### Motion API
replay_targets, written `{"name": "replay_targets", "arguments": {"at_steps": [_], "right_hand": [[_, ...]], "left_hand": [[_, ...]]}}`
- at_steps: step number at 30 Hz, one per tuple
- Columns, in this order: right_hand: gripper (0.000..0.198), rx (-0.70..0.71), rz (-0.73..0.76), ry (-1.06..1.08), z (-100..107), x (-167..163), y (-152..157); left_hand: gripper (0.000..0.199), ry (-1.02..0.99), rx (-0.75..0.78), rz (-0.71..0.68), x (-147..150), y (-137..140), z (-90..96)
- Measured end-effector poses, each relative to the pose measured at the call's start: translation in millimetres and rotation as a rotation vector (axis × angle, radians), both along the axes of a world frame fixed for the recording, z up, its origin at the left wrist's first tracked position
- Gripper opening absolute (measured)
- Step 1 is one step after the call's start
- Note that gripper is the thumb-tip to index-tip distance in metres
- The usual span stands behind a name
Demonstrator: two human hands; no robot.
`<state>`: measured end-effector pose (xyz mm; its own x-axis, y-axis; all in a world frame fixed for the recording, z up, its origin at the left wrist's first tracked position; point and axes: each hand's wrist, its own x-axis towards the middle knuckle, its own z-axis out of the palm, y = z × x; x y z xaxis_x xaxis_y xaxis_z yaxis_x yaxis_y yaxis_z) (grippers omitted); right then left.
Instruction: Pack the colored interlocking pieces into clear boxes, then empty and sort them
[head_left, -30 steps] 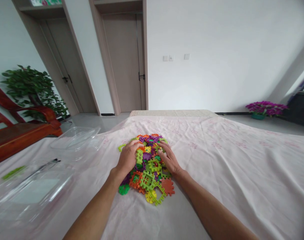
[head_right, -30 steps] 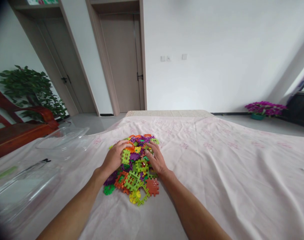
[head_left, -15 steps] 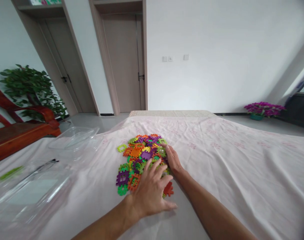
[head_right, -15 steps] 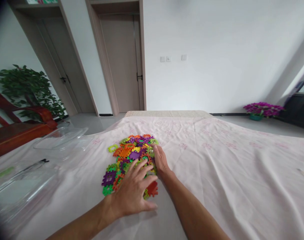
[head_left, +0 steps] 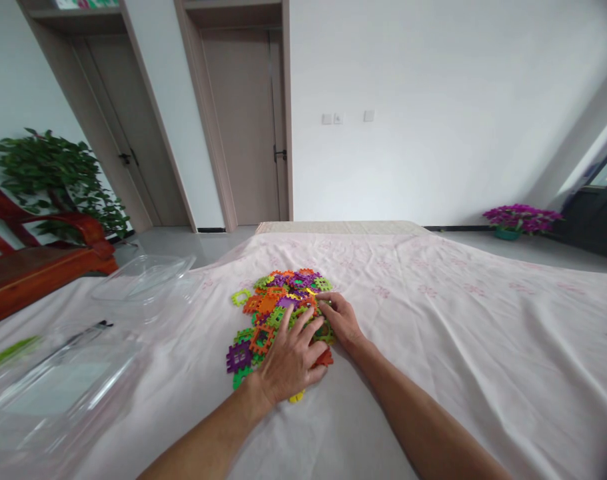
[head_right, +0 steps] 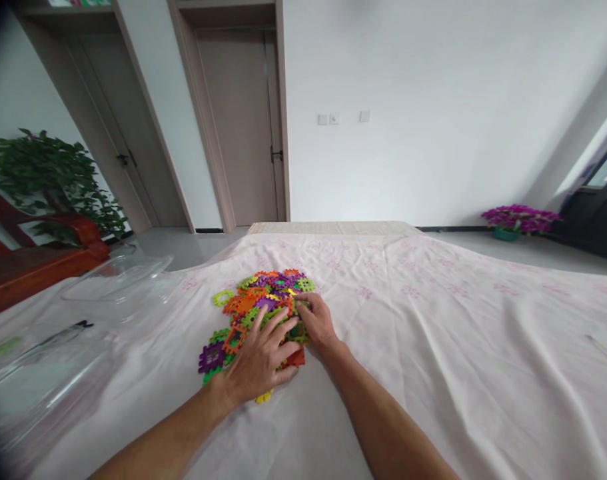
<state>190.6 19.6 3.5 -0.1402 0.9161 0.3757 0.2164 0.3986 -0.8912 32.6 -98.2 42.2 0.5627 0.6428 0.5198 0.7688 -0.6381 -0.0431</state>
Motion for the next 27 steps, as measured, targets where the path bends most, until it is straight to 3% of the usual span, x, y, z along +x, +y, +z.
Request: {"name": "replay_targets", "arguments": {"at_steps": [4,7,12,14,18,20,23,27], "right_hand": [[0.036,-0.007,0.093,0.012,9,-1,-9],[0.041,0.037,0.150,0.013,16,0,-14],[0.045,0.121,0.061,-0.042,17,2,-10],[0.047,0.143,-0.004,-0.058,14,2,-7],[0.049,0.166,-0.072,-0.076,7,3,0],[0.049,0.189,-0.068,-0.095,4,4,3],[0.048,0.205,-0.069,-0.130,-2,4,7],[0.051,0.143,-0.043,-0.183,-4,3,8]], "left_hand": [[0.019,-0.086,0.066,0.054,-8,10,2.4],[0.014,-0.109,0.079,0.174,-17,18,6.6],[0.028,-0.161,0.118,0.356,-30,21,12.0],[0.032,-0.169,0.136,0.306,-27,16,12.1],[0.022,-0.095,0.061,0.004,-14,-6,7.1],[0.027,-0.042,0.000,-0.067,-8,-16,1.6],[0.036,0.024,-0.051,0.006,-6,-20,-7.1],[0.026,0.024,0.006,0.107,-15,-7,-13.4]]}}
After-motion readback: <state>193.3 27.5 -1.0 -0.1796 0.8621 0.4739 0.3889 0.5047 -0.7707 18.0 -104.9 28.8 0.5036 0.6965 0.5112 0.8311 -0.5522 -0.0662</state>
